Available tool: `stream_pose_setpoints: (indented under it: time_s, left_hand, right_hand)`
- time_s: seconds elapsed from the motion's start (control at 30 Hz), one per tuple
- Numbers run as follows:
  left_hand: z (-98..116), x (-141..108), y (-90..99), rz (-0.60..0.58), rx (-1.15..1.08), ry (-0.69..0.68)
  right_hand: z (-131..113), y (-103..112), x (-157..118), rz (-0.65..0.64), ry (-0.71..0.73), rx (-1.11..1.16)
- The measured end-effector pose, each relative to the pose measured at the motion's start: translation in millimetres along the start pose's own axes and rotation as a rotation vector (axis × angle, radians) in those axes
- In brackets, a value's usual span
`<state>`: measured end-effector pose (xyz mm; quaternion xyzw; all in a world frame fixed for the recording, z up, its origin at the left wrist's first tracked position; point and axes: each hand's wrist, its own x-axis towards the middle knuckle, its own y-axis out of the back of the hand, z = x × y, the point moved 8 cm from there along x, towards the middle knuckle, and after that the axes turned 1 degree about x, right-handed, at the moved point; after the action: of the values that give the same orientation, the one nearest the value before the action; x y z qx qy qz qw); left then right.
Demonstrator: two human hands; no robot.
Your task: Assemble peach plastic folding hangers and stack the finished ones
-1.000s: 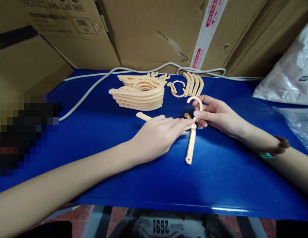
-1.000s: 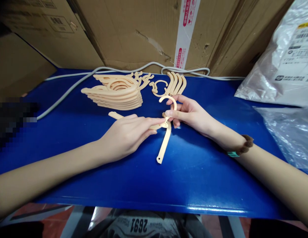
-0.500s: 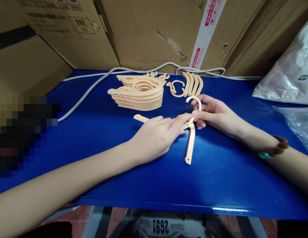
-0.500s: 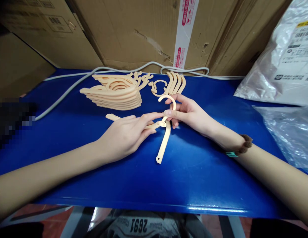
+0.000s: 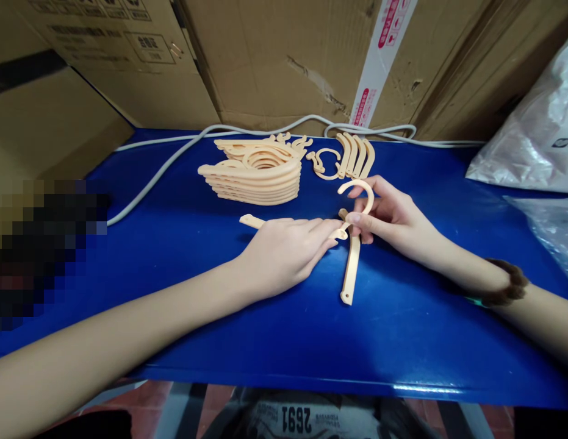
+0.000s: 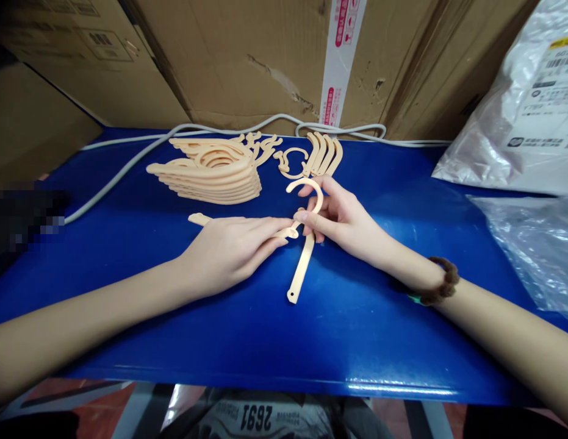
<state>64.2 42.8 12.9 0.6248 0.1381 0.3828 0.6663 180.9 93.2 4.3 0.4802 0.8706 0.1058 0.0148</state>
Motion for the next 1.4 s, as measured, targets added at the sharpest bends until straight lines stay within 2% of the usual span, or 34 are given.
stream_pose_setpoints:
  time_s: [0.1,0.23,0.33,0.4,0.5,0.6,0.77,0.87,1.0,1.1,1.23,1.4]
  left_hand:
    - [-4,-1,5.1,0.028,-0.053,0.051]
    - [-11,-3,10.1,0.093,-0.195,0.118]
    - [-19,-3,9.8,0.133,-0.438,0.188]
    - [-25,-2,7.5,0.138,-0.642,0.241]
    - [-31,0,4.6,0.14,-0.934,0.332]
    - [-36,0,-0.5,0.124,-1.185,0.482]
    - [-32,-3,-17.1,0.001,-1.446,0.71]
    - [-32,-4,-24.0,-0.037,-1.52,0.758]
    - [-42,-3,-25.2,0.021,-1.552,0.802]
    - [-45,-2,-23.4,0.035,-1.553,0.798]
    - [-43,-3,-21.7,0.018,-1.542,0.768]
    - [-43,-3,-21.2,0.022,-1.527,0.735]
  right_hand:
    - [-3,-2,-3,0.006,0.035,-0.123]
    - [-13,-13,-8,-0.046,0.2,-0.615]
    - [-17,-26,-13,-0.093,0.333,-0.972]
    - [-17,-28,-15,-0.09,0.354,-1.084]
    - [-16,-26,-14,-0.083,0.306,-1.114]
    - [-17,-26,-14,-0.099,0.279,-1.11]
    - [-24,-29,-15,-0.115,0.311,-1.139]
    - [-25,-28,-16,-0.124,0.316,-1.043]
    - [-21,-29,-15,-0.187,0.324,-0.888]
    - [-19,-27,-14,-0.156,0.365,-0.81]
    - [-14,-21,-10,-0.054,0.362,-0.939]
    - [-18,-30,-11,-0.063,0.411,-1.095]
